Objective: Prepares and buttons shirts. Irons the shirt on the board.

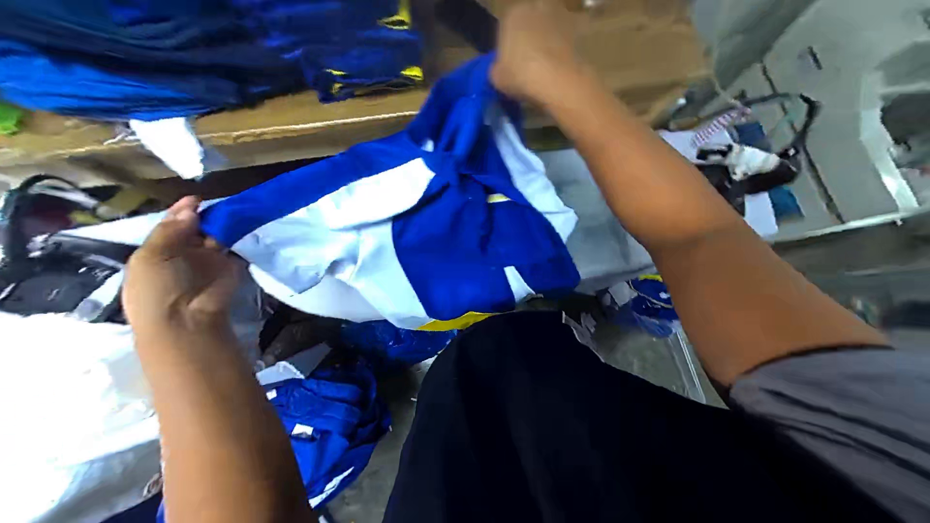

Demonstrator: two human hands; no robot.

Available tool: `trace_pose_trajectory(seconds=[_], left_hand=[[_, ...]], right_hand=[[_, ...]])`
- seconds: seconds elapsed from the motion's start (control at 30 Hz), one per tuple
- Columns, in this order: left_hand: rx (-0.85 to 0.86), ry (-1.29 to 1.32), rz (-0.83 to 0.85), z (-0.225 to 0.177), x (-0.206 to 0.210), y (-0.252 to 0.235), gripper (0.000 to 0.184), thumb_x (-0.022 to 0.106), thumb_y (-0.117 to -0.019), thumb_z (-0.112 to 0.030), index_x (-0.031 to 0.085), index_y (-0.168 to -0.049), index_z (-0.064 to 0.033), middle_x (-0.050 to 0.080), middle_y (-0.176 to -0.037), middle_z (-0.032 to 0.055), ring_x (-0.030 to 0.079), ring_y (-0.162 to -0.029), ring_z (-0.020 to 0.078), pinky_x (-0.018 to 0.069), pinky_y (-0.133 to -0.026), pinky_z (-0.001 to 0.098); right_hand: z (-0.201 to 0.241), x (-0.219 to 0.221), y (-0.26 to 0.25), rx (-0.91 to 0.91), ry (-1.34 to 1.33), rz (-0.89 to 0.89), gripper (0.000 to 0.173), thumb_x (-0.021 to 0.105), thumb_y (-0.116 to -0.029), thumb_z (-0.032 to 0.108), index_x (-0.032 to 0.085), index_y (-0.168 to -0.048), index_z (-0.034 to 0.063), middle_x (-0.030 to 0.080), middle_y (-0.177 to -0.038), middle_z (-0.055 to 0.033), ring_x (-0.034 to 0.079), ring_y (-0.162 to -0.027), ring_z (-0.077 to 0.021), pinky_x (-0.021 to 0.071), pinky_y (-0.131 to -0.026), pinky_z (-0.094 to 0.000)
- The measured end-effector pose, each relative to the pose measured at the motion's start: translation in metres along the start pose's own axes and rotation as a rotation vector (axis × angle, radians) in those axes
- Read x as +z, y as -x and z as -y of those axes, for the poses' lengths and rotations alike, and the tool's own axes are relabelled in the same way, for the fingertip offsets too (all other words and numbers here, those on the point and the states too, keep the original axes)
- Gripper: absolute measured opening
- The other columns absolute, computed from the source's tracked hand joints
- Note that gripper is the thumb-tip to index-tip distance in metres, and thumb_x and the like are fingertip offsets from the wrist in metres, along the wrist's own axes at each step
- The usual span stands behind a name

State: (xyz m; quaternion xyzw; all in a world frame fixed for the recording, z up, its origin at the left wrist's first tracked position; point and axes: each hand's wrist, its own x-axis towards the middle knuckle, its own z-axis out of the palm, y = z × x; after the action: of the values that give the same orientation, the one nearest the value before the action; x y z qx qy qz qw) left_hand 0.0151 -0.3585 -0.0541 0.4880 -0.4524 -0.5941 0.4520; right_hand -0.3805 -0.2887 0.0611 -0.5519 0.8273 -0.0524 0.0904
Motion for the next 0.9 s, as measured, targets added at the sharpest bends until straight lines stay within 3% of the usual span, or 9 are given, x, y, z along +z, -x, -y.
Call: trace_pose_trajectory(seconds=[0.1,0.17,0.27,0.37,0.5,0.6,0.7,0.83,0.9], left_hand=[[0.039,-0.385,-0.006,0.014,-0.014,0.003,0.035,0.051,-0.1045,-0.032,0.051,-0.139,-0.0238,0.062,-0.116,-0.0099,0.062,-0.099,0.0031,0.0526,-0.088,0.0297],[0.103,-0.74,-0.028,0.011,-0.003,0.018,0.065,0.061,-0.1,-0.032,0.037,-0.154,-0.0068,0.046,-0.151,0.015,0.054,-0.129,0.0229,0.0461,-0.106,0.0452],[0.262,-0.961,0.023,0.002,0.03,0.034,0.069,0.065,-0.0968,-0.03,0.04,-0.149,0.0072,0.025,-0.157,0.0391,0.037,-0.139,0.051,0.0349,-0.11,0.062],[0.397,-0.843,0.209,-0.001,0.077,0.046,0.065,0.061,-0.1003,-0.035,0.043,-0.148,0.0054,0.044,-0.152,0.029,0.048,-0.139,0.0327,0.0433,-0.112,0.0444],[0.391,-0.816,0.297,0.009,0.145,0.059,0.06,0.07,-0.0911,-0.038,0.058,-0.13,0.0062,0.068,-0.116,0.0227,0.068,-0.106,0.025,0.0534,-0.095,0.0467],[0.252,-0.694,0.226,0.023,0.156,0.047,0.045,0.073,-0.092,-0.022,0.06,-0.125,0.0044,0.069,-0.11,0.0153,0.067,-0.097,0.0143,0.054,-0.091,0.0373],[0.09,-0.365,0.278,0.031,0.141,0.044,0.039,0.067,-0.0969,-0.016,0.055,-0.131,-0.0023,0.067,-0.112,0.0024,0.067,-0.099,0.0055,0.0575,-0.091,0.0293],[0.018,-0.241,0.319,0.03,0.126,0.058,0.026,0.061,-0.0992,-0.022,0.056,-0.124,-0.0138,0.07,-0.1,-0.0088,0.069,-0.091,0.0022,0.0601,-0.084,0.0261],[0.023,-0.247,0.282,0.028,0.128,0.064,0.02,0.058,-0.1015,-0.023,0.053,-0.12,-0.0156,0.068,-0.096,-0.0108,0.068,-0.088,0.0004,0.0598,-0.082,0.0238]], right_hand=[[0.023,0.002,0.008,-0.105,0.01,0.093,0.038,0.061,-0.0994,0.024,0.067,-0.122,-0.0064,0.062,-0.131,-0.0279,0.057,-0.128,-0.0439,0.0435,-0.101,-0.0667],[0.034,0.003,0.013,-0.163,0.021,0.144,0.036,0.058,-0.101,0.022,0.065,-0.124,-0.0043,0.063,-0.13,-0.0252,0.058,-0.126,-0.0412,0.0454,-0.098,-0.0645],[0.049,0.011,0.012,-0.294,0.037,0.184,0.034,0.058,-0.0999,0.016,0.064,-0.126,-0.004,0.062,-0.13,-0.0249,0.057,-0.127,-0.0407,0.0449,-0.099,-0.0632],[0.065,0.021,0.02,-0.483,0.036,0.21,0.028,0.057,-0.1003,0.014,0.066,-0.123,0.0001,0.065,-0.125,-0.0215,0.06,-0.122,-0.0391,0.0466,-0.095,-0.0621],[0.088,0.031,0.042,-0.618,-0.068,0.284,0.022,0.058,-0.0995,0.012,0.067,-0.117,0.0021,0.066,-0.119,-0.0165,0.062,-0.116,-0.0331,0.0486,-0.091,-0.0546],[0.07,0.035,0.039,-0.638,-0.415,0.346,0.038,0.051,-0.1006,0.0,0.054,-0.139,-0.0003,0.067,-0.121,-0.0175,0.065,-0.109,-0.0269,0.0509,-0.094,-0.0439],[0.007,0.059,0.027,-0.37,-0.769,0.23,0.046,0.046,-0.1063,0.008,0.044,-0.152,0.0053,0.068,-0.119,-0.0174,0.067,-0.098,-0.0222,0.0557,-0.083,-0.0369],[-0.103,0.149,0.025,0.227,-0.749,0.116,0.064,0.05,-0.1077,0.043,0.044,-0.149,-0.0064,0.055,-0.142,-0.0315,0.056,-0.131,-0.0446,0.0441,-0.11,-0.061],[-0.133,0.191,0.037,0.452,-0.792,0.259,0.074,0.043,-0.1073,0.055,0.045,-0.146,-0.008,0.058,-0.135,-0.0342,0.061,-0.121,-0.0469,0.0493,-0.101,-0.0624]])
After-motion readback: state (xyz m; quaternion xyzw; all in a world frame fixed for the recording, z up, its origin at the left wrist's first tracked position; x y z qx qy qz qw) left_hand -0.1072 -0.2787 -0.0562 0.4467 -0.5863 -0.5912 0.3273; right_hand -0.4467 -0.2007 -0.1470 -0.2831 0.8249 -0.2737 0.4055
